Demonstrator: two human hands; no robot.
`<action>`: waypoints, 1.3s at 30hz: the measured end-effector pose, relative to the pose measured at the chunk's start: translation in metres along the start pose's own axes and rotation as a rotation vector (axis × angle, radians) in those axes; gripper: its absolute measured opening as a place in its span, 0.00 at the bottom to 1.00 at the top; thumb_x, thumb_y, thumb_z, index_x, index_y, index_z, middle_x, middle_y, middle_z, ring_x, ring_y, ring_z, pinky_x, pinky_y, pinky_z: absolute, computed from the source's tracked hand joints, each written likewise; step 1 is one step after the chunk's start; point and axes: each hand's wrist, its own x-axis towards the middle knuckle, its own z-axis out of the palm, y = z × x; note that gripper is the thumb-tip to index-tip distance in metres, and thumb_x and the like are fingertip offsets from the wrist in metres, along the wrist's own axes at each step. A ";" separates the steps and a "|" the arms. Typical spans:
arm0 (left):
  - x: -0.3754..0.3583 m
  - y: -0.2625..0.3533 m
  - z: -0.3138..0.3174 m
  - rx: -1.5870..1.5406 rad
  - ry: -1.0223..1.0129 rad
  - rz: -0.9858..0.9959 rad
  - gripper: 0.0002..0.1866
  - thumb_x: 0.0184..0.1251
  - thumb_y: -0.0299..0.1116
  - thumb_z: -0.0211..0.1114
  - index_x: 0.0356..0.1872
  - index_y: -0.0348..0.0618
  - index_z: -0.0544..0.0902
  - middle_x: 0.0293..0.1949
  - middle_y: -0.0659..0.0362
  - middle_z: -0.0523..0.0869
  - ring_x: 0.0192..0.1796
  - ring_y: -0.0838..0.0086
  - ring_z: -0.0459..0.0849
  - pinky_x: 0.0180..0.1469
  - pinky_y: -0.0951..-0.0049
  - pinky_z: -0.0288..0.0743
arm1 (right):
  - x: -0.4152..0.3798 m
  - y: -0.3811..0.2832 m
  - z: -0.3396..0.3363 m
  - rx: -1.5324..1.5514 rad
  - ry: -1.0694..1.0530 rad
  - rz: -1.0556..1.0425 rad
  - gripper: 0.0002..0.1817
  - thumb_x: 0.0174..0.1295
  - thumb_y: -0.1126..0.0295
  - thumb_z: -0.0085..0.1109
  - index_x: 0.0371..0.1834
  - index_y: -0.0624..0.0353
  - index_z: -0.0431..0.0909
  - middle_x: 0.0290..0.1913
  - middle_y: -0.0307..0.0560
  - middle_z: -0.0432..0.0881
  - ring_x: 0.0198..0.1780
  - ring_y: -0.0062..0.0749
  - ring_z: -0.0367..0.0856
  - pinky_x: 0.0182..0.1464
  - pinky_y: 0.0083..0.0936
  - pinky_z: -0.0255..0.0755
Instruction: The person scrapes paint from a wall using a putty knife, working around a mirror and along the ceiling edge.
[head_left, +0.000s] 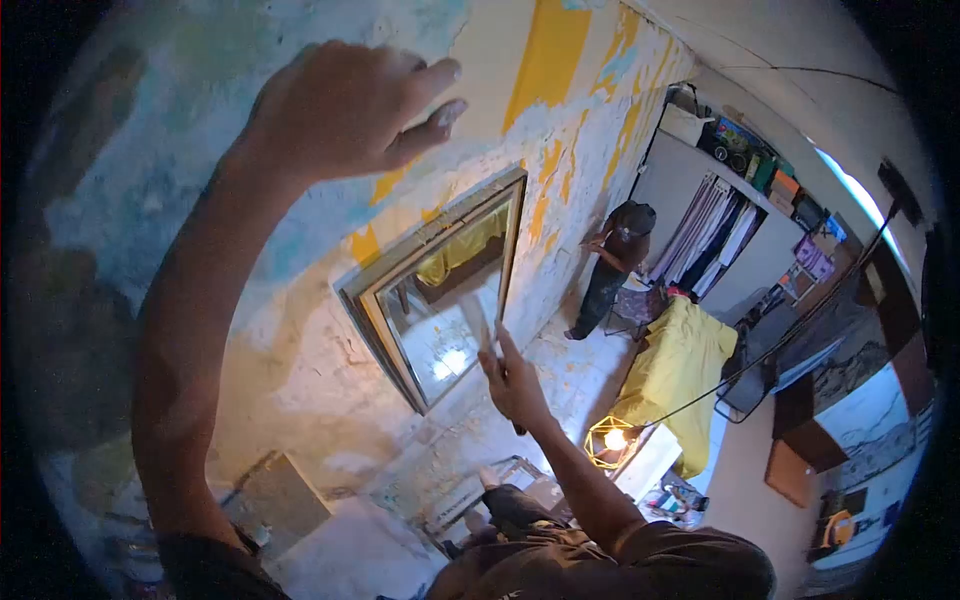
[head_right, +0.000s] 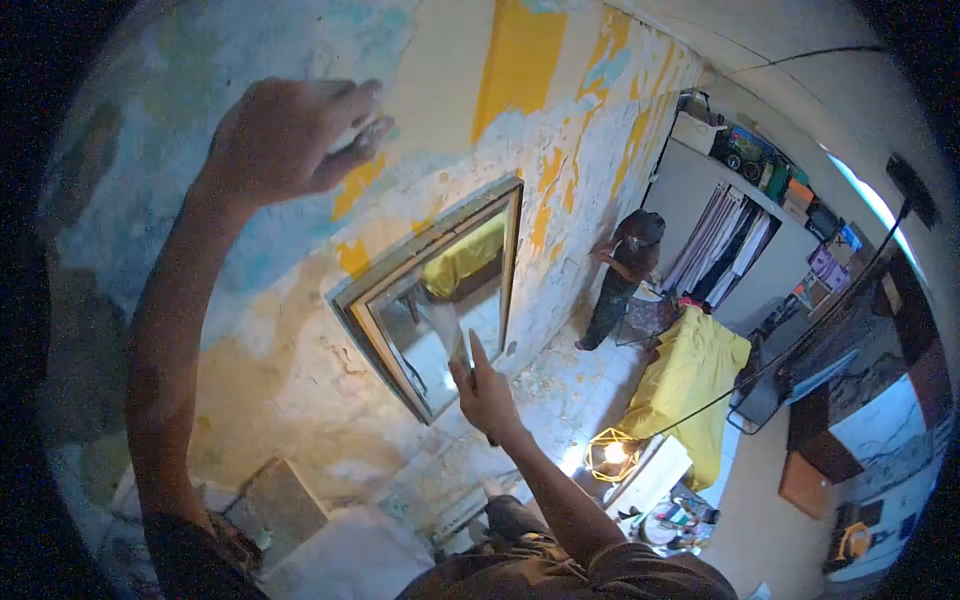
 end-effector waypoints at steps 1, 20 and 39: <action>0.000 -0.001 0.003 -0.017 -0.008 -0.023 0.13 0.67 0.41 0.63 0.43 0.43 0.79 0.27 0.57 0.83 0.27 0.58 0.84 0.31 0.60 0.79 | -0.016 0.015 0.000 0.023 -0.040 0.009 0.33 0.71 0.61 0.55 0.74 0.61 0.56 0.17 0.52 0.75 0.18 0.27 0.70 0.23 0.30 0.63; -0.222 0.399 0.130 -1.334 0.270 -1.571 0.14 0.73 0.42 0.59 0.41 0.38 0.78 0.21 0.61 0.74 0.22 0.79 0.69 0.25 0.73 0.62 | -0.096 0.066 -0.004 0.187 -0.398 0.103 0.25 0.68 0.65 0.61 0.64 0.61 0.65 0.30 0.44 0.83 0.27 0.19 0.77 0.28 0.22 0.70; -0.202 0.358 0.096 -1.358 0.461 -1.713 0.13 0.77 0.34 0.55 0.31 0.36 0.74 0.22 0.61 0.72 0.26 0.79 0.69 0.28 0.70 0.62 | -0.100 0.076 0.008 0.241 -0.638 0.098 0.19 0.73 0.55 0.51 0.41 0.63 0.75 0.19 0.40 0.71 0.23 0.21 0.68 0.28 0.27 0.64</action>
